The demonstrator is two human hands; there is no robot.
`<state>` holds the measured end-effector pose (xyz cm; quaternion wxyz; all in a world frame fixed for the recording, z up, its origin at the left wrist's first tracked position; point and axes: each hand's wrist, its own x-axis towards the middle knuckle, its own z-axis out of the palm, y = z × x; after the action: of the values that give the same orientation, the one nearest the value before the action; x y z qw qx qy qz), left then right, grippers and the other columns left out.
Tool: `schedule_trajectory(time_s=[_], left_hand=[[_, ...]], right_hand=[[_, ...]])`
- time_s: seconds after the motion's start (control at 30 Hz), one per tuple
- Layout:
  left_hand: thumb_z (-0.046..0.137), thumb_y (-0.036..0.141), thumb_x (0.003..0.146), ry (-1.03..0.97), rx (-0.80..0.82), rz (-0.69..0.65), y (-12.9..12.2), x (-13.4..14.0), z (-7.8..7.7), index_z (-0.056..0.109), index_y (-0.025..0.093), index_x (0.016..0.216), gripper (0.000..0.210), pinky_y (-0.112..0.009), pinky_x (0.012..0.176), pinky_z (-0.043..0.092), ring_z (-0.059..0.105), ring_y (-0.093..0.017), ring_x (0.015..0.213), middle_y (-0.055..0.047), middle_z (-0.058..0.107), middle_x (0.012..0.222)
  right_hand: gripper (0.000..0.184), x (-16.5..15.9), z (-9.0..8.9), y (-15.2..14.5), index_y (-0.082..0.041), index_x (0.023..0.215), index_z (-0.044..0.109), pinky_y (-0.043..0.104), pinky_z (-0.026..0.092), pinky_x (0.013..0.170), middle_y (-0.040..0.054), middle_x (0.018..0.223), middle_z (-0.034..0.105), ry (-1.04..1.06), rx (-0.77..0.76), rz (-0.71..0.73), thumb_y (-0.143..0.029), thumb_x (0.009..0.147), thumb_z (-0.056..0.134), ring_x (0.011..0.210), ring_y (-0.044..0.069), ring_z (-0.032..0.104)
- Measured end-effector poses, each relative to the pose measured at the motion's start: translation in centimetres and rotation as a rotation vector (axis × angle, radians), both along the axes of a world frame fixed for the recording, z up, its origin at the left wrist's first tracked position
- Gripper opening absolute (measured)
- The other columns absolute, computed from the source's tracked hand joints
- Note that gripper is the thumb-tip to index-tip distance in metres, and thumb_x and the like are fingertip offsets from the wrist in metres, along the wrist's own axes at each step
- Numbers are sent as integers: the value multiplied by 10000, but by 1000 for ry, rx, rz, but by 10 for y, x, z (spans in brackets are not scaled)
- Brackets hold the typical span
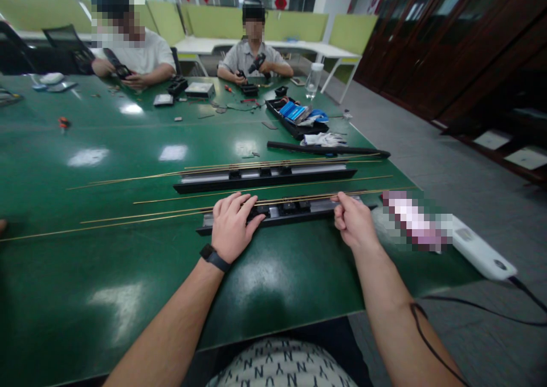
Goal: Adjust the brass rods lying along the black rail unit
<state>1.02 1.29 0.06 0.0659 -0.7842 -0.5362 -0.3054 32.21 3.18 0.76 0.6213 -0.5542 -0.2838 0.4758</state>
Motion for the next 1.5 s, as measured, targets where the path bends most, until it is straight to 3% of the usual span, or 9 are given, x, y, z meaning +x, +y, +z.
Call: schedule_trajectory(time_s=[0.13, 0.37, 0.63, 0.87, 1.1, 1.37, 1.5], left_hand=[[616, 481, 995, -3, 0, 1, 0, 0, 0, 660, 248, 1352, 429, -513, 1130, 356, 572, -326, 1338, -111, 700, 1350], [618, 484, 994, 1, -2, 2, 0, 0, 0, 656, 239, 1358, 440, -519, 1127, 358, 569, -324, 1340, -109, 695, 1357], [625, 480, 990, -1, -7, -4, 0, 0, 0, 653, 241, 1362, 443, -518, 1120, 366, 566, -329, 1341, -108, 697, 1354], [623, 476, 987, -17, -22, -6, 0, 0, 0, 651, 262, 1373, 443, -531, 1127, 363, 563, -334, 1346, -111, 693, 1360], [608, 485, 994, -13, -24, -3, 0, -1, 1, 650, 261, 1367, 438, -521, 1136, 357, 560, -332, 1351, -114, 691, 1361], [606, 480, 997, -9, -27, -2, -1, 0, 2, 649, 255, 1374, 442, -531, 1134, 359, 560, -331, 1348, -118, 692, 1363], [608, 478, 997, -9, -31, -2, -1, 0, 1, 650, 251, 1373, 441, -523, 1138, 355, 554, -327, 1355, -116, 689, 1372]], right_hand=[[339, 1, -1, 1, -168, 850, 666, 154, 205, 279, -59, 468, 516, 5, -4, -42, -480, 834, 799, 273, 43, 334], [367, -2, 1, -1, -148, 845, 686, 154, 192, 278, -47, 465, 527, -6, -38, 21, -480, 800, 835, 277, 43, 342], [351, -2, 3, -1, -162, 824, 664, 155, 205, 277, -57, 452, 510, 15, -21, -48, -483, 825, 807, 272, 42, 326], [362, -3, 0, -1, -147, 858, 691, 157, 201, 279, -46, 465, 531, -20, -27, 26, -474, 798, 832, 276, 47, 346], [326, -1, 2, -1, -166, 835, 659, 156, 210, 277, -53, 469, 527, 12, 0, -58, -455, 818, 809, 278, 44, 331], [385, -2, 2, -2, -163, 844, 673, 161, 205, 274, -48, 467, 532, -30, -24, -2, -501, 785, 845, 281, 47, 348], [362, -2, 4, -3, -166, 826, 661, 157, 216, 273, -55, 466, 520, -21, -11, -41, -485, 803, 833, 277, 42, 338]])
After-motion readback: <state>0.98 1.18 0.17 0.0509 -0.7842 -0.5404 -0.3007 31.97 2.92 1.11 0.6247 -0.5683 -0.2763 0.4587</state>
